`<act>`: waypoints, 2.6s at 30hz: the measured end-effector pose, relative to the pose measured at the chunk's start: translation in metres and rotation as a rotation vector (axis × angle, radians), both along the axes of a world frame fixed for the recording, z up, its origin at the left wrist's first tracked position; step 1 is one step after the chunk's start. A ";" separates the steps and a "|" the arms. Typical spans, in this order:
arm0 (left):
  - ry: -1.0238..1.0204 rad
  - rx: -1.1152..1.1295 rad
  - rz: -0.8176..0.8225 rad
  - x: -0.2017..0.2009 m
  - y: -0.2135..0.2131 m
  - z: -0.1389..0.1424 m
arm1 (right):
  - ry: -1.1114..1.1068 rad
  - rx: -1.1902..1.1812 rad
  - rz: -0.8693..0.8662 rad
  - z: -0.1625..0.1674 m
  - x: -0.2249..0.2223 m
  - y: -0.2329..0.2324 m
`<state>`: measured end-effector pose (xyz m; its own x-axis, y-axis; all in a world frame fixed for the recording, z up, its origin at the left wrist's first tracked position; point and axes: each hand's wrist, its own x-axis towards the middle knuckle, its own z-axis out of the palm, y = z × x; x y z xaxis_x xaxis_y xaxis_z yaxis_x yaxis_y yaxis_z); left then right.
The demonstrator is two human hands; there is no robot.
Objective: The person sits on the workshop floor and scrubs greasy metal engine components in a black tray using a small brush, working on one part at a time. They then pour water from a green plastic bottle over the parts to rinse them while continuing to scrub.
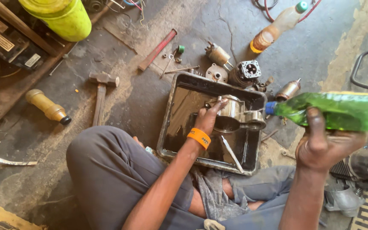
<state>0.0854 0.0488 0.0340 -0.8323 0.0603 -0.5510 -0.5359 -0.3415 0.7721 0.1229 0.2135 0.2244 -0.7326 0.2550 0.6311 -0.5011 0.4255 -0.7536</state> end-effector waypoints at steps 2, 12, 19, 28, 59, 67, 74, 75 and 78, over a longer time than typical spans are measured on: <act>-0.056 0.129 0.001 0.002 -0.001 0.002 | -0.005 -0.036 -0.004 -0.004 -0.002 0.001; -0.056 0.261 -0.007 0.001 -0.007 0.010 | -0.024 -0.176 0.062 -0.013 0.003 0.033; -0.040 0.501 0.009 -0.001 -0.006 0.007 | -0.062 -0.162 0.056 -0.013 0.010 0.054; 0.131 0.763 -0.160 0.005 -0.010 0.014 | -0.277 -0.900 0.182 -0.027 -0.001 0.052; -0.007 0.698 -0.187 0.015 -0.004 -0.016 | -0.243 -0.661 0.158 -0.027 0.032 0.048; -0.148 0.935 -0.124 0.028 0.001 -0.044 | -0.122 -0.182 -0.008 -0.029 0.006 0.034; -0.138 0.943 -0.058 0.027 -0.005 -0.046 | -0.181 -0.274 0.090 -0.019 0.019 0.029; -0.094 0.968 -0.113 0.027 -0.005 -0.045 | -0.185 -0.303 0.108 -0.016 0.022 0.030; -0.073 0.976 -0.086 0.026 -0.004 -0.045 | -0.182 -0.336 0.072 -0.012 0.030 0.029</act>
<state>0.1110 0.0448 -0.0108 -0.7696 0.5751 -0.2774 -0.6240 -0.7696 0.1354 0.1525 0.2428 0.2127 -0.8487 0.3689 0.3791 -0.3658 0.1083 -0.9244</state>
